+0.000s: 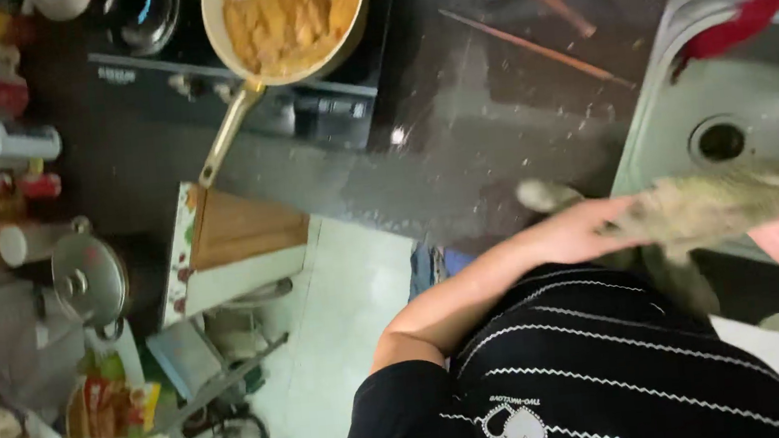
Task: Frying rolls in a pan and wiping down the kitchen counter and sink.
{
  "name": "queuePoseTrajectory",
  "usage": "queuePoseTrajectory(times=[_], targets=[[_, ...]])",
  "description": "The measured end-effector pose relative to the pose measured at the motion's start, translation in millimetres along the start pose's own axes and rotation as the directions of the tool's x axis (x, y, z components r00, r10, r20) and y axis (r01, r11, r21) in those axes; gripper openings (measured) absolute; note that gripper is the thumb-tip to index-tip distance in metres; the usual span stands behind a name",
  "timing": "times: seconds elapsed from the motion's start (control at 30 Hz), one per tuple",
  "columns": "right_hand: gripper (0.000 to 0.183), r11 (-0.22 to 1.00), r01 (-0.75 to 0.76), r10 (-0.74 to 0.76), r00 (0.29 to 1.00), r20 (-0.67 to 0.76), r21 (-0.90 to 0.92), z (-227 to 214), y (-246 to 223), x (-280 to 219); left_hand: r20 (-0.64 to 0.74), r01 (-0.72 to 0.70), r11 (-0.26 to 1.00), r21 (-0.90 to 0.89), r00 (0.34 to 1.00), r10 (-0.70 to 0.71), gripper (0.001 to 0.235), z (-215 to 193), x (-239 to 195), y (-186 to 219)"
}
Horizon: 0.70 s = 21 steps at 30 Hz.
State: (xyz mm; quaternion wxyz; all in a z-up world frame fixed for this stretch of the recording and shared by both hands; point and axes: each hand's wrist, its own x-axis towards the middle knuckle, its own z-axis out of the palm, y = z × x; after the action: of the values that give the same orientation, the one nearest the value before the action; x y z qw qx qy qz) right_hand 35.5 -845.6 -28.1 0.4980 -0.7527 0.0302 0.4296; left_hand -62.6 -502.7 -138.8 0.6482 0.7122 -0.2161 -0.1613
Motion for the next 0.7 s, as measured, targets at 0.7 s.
queuePoseTrajectory(times=[0.7], targets=[[0.064, 0.251, 0.126, -0.642, 0.764, -0.068, -0.96, 175.1, -13.6, 278.0, -0.89, 0.761, 0.546, 0.35, 0.451, -0.059, 0.081, -258.6, -323.6, -134.0]])
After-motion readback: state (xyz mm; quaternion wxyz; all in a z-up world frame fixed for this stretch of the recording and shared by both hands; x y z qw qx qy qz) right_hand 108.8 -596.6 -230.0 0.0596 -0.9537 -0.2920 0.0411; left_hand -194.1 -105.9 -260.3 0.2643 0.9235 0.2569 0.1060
